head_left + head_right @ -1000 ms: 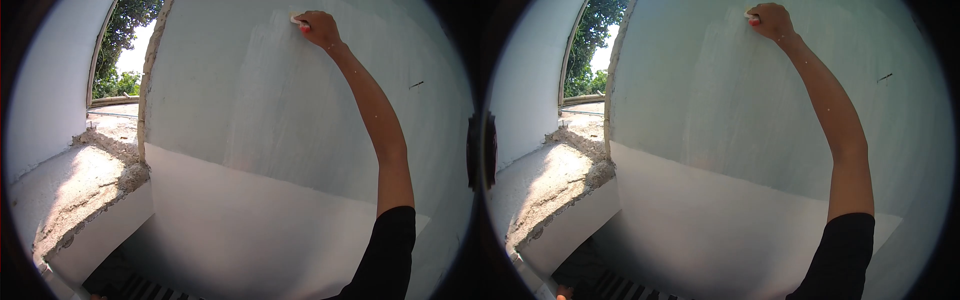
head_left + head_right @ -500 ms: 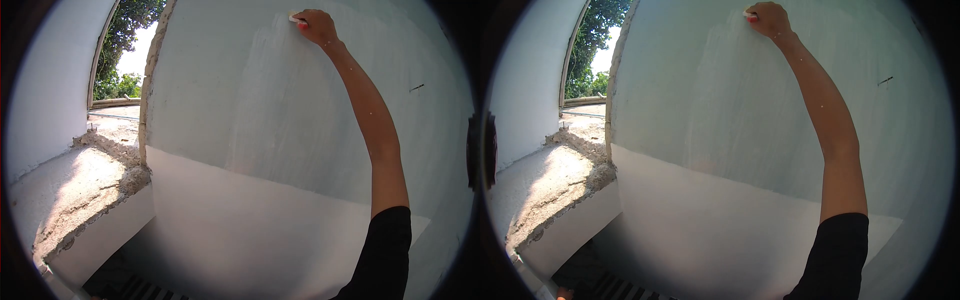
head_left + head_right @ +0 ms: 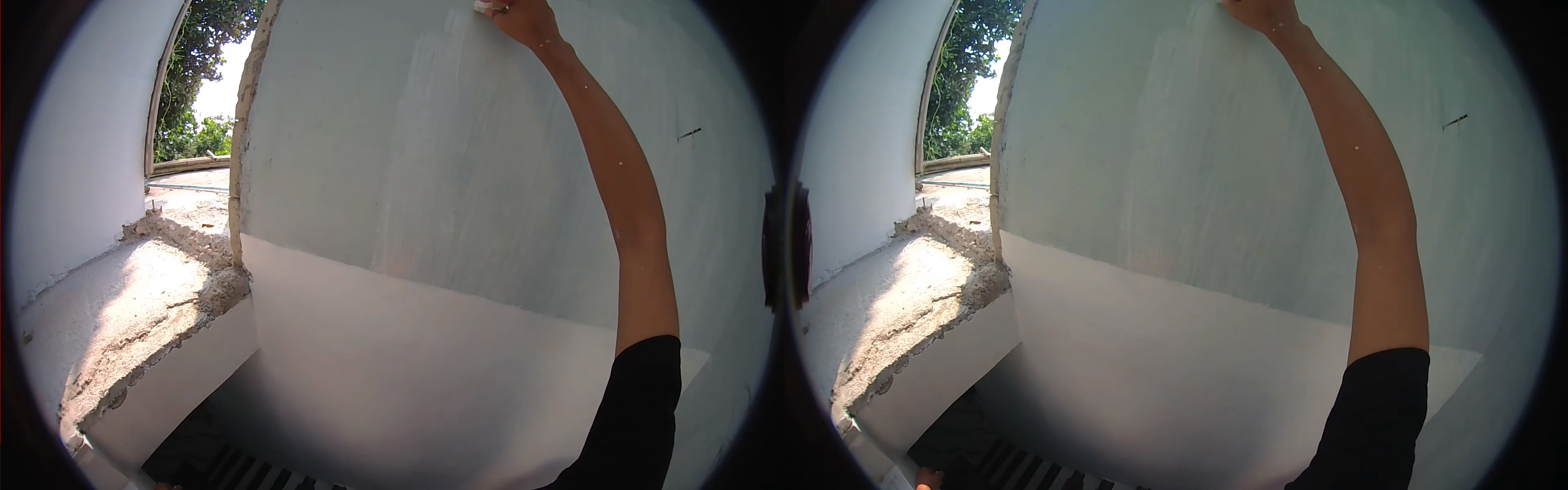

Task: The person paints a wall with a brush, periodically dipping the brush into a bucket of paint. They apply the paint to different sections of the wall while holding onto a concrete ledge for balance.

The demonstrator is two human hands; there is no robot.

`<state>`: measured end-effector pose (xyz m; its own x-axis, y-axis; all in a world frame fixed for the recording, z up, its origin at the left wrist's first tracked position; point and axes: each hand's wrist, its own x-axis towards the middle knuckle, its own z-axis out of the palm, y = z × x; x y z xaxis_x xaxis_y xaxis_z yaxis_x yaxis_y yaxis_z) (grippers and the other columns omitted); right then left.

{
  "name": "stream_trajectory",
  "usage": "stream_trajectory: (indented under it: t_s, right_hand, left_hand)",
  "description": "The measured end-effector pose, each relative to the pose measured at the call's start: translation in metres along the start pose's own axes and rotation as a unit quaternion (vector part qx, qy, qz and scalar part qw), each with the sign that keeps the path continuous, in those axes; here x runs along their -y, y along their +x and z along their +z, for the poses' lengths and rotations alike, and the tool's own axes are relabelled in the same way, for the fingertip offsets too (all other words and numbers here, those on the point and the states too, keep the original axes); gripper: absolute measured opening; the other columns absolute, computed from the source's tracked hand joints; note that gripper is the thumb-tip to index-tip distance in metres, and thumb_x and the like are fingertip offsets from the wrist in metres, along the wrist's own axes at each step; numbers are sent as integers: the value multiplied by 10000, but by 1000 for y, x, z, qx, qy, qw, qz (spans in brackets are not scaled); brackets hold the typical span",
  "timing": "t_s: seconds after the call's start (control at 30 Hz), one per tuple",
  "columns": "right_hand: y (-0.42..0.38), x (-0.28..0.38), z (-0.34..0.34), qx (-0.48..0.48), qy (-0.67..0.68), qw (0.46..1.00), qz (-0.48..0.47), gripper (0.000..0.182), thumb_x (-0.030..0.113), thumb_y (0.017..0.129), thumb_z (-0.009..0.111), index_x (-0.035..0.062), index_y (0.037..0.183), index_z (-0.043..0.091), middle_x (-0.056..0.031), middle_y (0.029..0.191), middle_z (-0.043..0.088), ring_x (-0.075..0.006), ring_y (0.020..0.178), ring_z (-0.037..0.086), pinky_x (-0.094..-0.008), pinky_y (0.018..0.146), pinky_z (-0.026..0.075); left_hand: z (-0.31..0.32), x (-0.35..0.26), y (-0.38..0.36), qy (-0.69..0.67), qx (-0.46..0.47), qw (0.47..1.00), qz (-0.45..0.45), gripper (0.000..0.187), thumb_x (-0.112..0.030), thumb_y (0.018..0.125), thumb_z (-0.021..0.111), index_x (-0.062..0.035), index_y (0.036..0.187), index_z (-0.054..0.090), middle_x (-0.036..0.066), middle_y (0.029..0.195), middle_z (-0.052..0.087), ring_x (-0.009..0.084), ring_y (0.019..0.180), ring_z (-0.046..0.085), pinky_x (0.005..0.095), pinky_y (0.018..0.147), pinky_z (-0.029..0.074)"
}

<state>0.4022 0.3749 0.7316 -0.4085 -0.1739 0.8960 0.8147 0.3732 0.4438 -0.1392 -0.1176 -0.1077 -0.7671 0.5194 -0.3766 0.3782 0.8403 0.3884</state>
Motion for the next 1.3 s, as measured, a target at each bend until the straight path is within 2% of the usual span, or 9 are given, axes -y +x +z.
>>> stream_trajectory:
  t_s: [0.17,0.27,0.6,0.77,0.83,0.87,1.13,1.2,1.3]
  right_hand:
    - [-106,51,9,14,8,990,-138,216,21,750,729,76,958,751,-91,840,718,-256,741,676,-330,682,559]
    - [-194,98,-4,58,83,978,-181,202,30,734,771,46,933,742,-103,830,713,-240,720,667,-335,633,554]
    - [-448,224,-35,268,214,930,-130,286,155,716,726,51,982,728,-20,808,654,-163,749,642,-303,454,477]
    - [-363,200,-23,346,348,869,-58,42,103,806,665,75,803,696,-46,688,628,-258,621,600,-389,485,425]
    - [-318,176,1,411,293,863,-6,183,173,832,675,61,699,618,-103,669,630,-316,618,583,-428,531,428]
    - [-282,167,1,449,248,858,2,191,209,800,719,117,955,781,-90,809,742,-282,721,677,-361,641,511]
    - [-26,66,16,135,113,982,-72,257,176,824,733,49,1043,775,-130,946,753,-239,821,690,-355,743,543]
    - [22,65,-9,142,44,986,81,256,238,915,627,68,1033,778,-131,978,771,-333,937,718,-432,818,567]
    - [74,33,4,38,45,996,65,266,278,914,637,79,1014,783,-137,992,769,-333,933,717,-435,804,564]
  left_hand:
    - [10,14,14,14,-9,1000,3,579,-442,929,661,63,1211,677,269,1186,699,423,1141,651,478,989,483]
    - [48,68,62,-51,-100,994,10,351,-328,787,699,16,779,766,178,707,730,300,711,749,426,769,578]
    - [36,52,38,-45,-40,998,-1,437,-386,859,680,34,971,728,205,907,731,334,870,716,440,850,541]
    - [21,32,25,-64,-1,998,6,517,-420,903,667,53,1109,701,231,1041,727,366,991,695,459,920,515]
    - [11,17,14,-72,21,997,7,552,-434,921,662,60,1164,690,241,1094,725,379,1039,686,467,948,505]
    - [5,9,8,-77,30,997,5,570,-441,930,660,64,1192,684,246,1121,725,386,1063,682,471,962,500]
    - [25,41,36,-39,-8,999,7,608,-509,904,684,41,1162,699,222,1088,735,371,1005,692,462,928,514]
    - [26,44,35,-15,-26,1000,7,602,-514,909,677,36,1152,703,240,1104,727,391,1022,688,464,935,512]
    - [27,44,32,-41,-23,999,-15,591,-508,921,660,41,1133,707,263,1117,716,419,1064,674,472,940,506]
